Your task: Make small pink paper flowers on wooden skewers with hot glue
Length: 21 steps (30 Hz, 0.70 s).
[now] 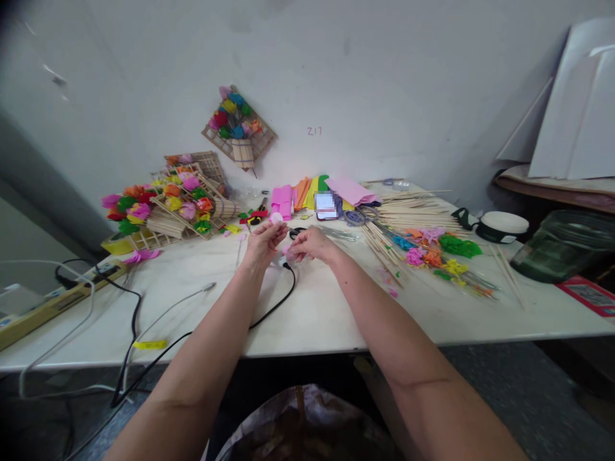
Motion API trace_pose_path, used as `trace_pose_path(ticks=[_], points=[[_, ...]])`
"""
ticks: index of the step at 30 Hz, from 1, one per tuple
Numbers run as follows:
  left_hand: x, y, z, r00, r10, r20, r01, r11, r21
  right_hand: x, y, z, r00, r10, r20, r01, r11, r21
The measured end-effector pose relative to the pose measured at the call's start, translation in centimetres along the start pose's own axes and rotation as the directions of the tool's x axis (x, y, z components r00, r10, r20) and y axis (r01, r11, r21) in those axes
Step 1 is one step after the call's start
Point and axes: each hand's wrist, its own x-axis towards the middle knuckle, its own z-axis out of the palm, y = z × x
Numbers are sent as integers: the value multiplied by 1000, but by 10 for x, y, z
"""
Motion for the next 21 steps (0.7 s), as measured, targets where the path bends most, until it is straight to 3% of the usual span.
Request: trace_pose_path(ticks=[15,18,21], points=[[-2,3,1,999,13,32,-14,999,36,0,2,0,993,-80,84,80,997,8],[-2,3,2,999,3,49,-6,998,58,0,1,-4,989,-87,117,81,995,55],[-3,3,2,995,-24,98,16,997,76,1,1,-10,995,-82,60,72,986,153]])
